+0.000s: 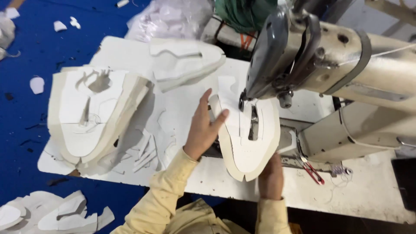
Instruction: Sewing and trimming shoe upper parts using an industrial sewing machine.
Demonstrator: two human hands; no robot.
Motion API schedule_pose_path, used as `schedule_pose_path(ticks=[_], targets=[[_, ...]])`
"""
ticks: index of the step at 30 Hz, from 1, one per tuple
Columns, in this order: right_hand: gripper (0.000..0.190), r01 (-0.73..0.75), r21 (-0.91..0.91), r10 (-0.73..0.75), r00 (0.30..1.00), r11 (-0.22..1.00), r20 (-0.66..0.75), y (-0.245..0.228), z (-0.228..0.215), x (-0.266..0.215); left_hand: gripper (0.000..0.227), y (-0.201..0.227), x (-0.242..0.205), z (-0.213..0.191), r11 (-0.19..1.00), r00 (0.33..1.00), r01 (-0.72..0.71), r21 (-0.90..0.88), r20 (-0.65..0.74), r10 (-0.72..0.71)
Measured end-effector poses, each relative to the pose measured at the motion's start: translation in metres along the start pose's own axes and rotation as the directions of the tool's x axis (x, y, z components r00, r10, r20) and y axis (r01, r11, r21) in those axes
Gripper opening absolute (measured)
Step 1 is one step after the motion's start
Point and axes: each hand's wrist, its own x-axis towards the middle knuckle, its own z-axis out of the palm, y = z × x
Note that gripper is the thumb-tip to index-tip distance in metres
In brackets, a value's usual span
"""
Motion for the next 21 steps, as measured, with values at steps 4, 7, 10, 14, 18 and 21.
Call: schedule_pose_path(ticks=[4, 7, 10, 14, 18, 21], targets=[[0.068, 0.134, 0.218, -0.171, 0.972, 0.967, 0.159, -0.089, 0.038, -0.023, 0.083, 0.052, 0.001, 0.006, 1.000, 0.999, 0.021, 0.010, 0.026, -0.021], [0.071, 0.258, -0.038, -0.248, 0.954, 0.966, 0.168, -0.092, 0.042, -0.023, 0.066, 0.053, 0.015, 0.010, 0.995, 0.993, 0.093, -0.045, 0.077, -0.089], [0.062, 0.284, -0.145, -0.261, 0.952, 0.948, 0.162, -0.086, 0.035, -0.020, 0.052, 0.048, 0.012, 0.010, 0.962, 0.988, 0.127, -0.243, 0.116, -0.101], [0.064, 0.295, -0.207, -0.260, 0.948, 0.933, 0.182, -0.091, 0.032, -0.017, 0.047, 0.063, -0.004, 0.011, 0.915, 0.978, 0.207, -0.346, 0.062, -0.198], [0.065, 0.296, -0.221, -0.259, 0.949, 0.929, 0.180, -0.098, 0.033, -0.014, 0.047, 0.052, -0.008, 0.024, 0.906, 0.977, 0.197, -0.374, 0.003, -0.211], [0.065, 0.311, -0.160, -0.275, 0.938, 0.937, 0.211, -0.101, 0.036, -0.006, 0.052, 0.047, -0.002, 0.023, 0.963, 0.991, 0.120, -0.243, -0.037, -0.132]])
